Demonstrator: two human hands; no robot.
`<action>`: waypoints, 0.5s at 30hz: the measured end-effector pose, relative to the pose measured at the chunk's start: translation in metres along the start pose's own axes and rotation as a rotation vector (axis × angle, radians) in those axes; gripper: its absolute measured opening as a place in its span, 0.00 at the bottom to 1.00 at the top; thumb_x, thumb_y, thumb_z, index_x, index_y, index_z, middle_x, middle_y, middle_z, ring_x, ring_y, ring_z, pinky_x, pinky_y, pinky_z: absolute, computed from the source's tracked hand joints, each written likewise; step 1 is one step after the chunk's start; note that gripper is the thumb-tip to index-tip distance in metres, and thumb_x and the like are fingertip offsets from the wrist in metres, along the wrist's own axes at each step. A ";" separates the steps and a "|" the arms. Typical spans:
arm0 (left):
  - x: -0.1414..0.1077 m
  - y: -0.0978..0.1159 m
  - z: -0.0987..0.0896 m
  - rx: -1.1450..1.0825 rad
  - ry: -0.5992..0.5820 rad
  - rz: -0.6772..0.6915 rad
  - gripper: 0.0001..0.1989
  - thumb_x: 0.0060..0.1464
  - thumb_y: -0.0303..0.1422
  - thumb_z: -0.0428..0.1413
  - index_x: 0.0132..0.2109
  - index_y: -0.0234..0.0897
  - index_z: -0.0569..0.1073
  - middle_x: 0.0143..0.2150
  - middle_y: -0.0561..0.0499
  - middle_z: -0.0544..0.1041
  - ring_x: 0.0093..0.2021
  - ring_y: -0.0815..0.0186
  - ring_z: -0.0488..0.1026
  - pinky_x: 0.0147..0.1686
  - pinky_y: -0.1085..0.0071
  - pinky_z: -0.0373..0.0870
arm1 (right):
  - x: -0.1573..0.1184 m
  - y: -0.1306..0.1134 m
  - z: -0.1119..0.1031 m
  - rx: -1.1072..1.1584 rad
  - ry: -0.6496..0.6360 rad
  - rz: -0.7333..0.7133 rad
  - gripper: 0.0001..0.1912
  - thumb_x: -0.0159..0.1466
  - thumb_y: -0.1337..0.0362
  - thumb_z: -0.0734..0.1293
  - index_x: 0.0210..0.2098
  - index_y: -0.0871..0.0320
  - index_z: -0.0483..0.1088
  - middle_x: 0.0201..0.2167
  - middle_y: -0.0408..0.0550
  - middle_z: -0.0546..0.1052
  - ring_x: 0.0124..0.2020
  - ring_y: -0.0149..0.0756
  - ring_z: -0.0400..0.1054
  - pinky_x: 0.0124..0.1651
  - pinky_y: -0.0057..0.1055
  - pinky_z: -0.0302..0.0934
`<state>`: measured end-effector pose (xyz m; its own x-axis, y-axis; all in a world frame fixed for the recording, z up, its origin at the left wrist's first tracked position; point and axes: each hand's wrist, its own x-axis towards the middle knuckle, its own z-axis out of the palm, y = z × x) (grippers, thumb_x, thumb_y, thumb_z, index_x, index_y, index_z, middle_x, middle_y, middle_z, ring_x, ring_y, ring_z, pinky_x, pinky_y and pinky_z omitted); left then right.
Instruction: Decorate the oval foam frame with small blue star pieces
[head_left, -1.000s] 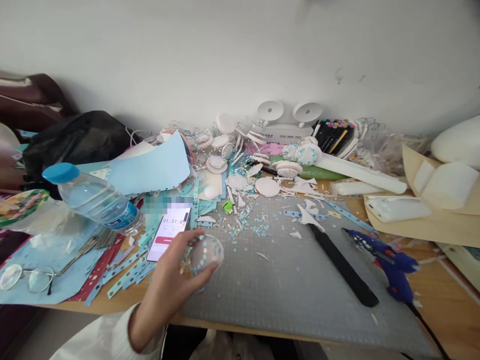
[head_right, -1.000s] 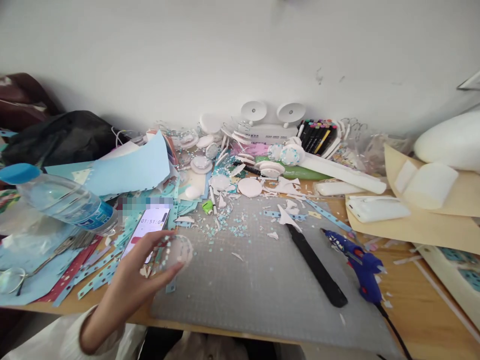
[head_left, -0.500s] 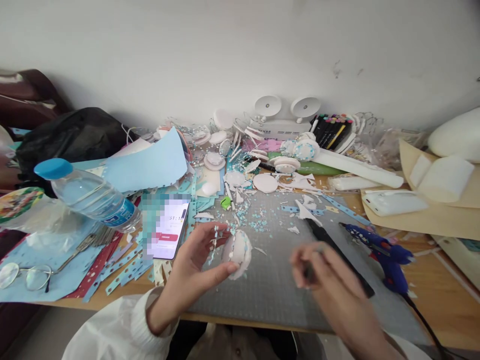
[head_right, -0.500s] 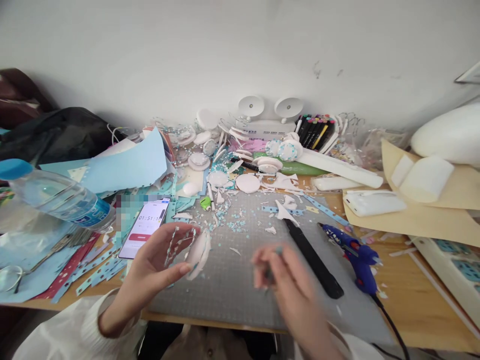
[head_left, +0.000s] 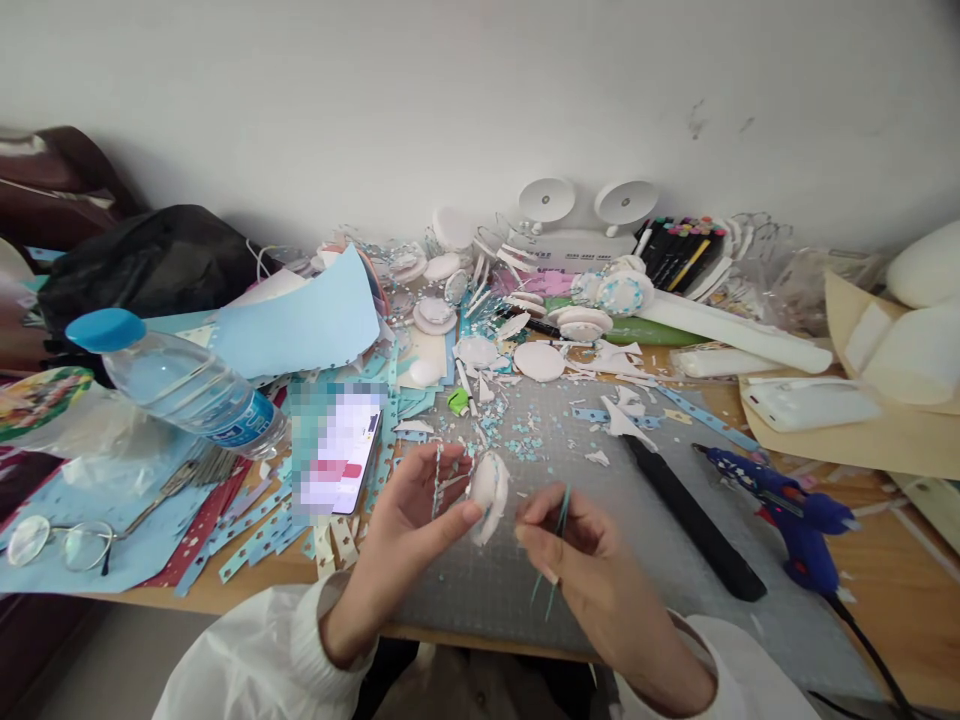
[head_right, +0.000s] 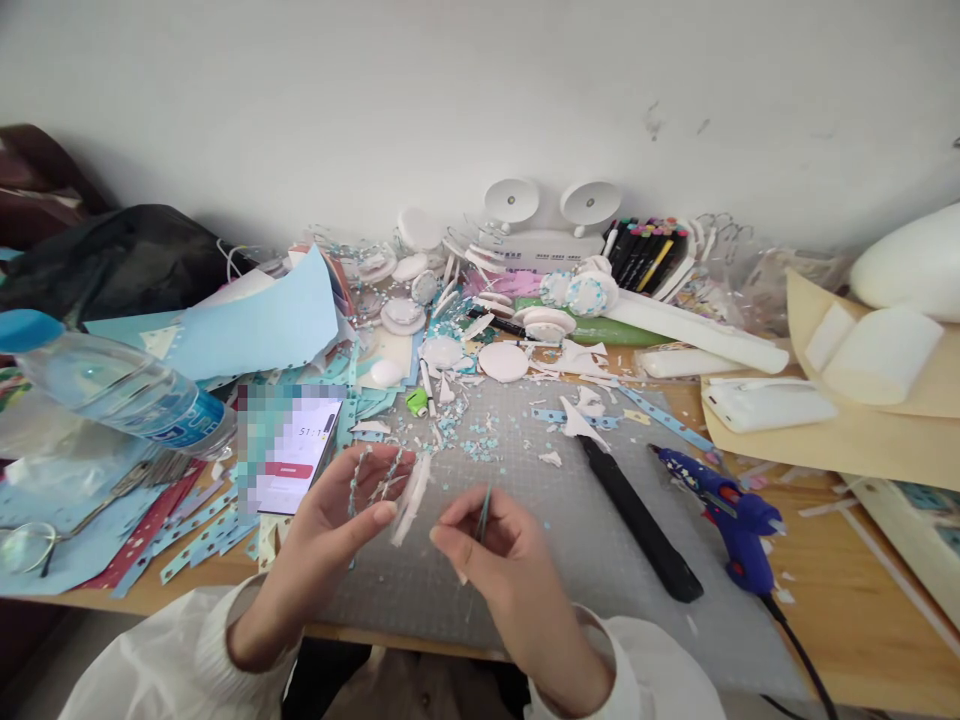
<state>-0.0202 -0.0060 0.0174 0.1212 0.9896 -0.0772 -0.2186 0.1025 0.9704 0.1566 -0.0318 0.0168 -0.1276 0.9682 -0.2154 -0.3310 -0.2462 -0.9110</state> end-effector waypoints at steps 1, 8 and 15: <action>0.000 -0.001 -0.002 -0.016 0.006 -0.008 0.22 0.46 0.37 0.67 0.47 0.40 0.70 0.50 0.46 0.75 0.54 0.55 0.72 0.53 0.58 0.72 | 0.002 -0.002 -0.003 -0.006 0.051 -0.018 0.15 0.55 0.56 0.75 0.28 0.58 0.68 0.20 0.38 0.65 0.20 0.24 0.54 0.23 0.23 0.50; 0.000 -0.006 -0.012 -0.013 -0.007 -0.014 0.22 0.46 0.38 0.67 0.48 0.42 0.71 0.50 0.46 0.74 0.53 0.55 0.73 0.53 0.57 0.72 | 0.017 -0.011 -0.018 -0.133 0.213 -0.116 0.15 0.53 0.55 0.75 0.31 0.57 0.71 0.22 0.40 0.68 0.21 0.26 0.57 0.24 0.24 0.53; -0.001 -0.010 -0.009 0.181 -0.090 0.142 0.24 0.47 0.32 0.67 0.51 0.43 0.70 0.52 0.46 0.71 0.56 0.55 0.69 0.56 0.58 0.68 | 0.016 -0.005 -0.005 -0.304 -0.013 0.028 0.16 0.57 0.51 0.71 0.32 0.58 0.73 0.24 0.43 0.72 0.24 0.28 0.61 0.27 0.26 0.55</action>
<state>-0.0265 -0.0072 0.0059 0.1895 0.9790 0.0757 -0.0633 -0.0647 0.9959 0.1607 -0.0144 0.0158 -0.1457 0.9600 -0.2392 -0.0322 -0.2462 -0.9687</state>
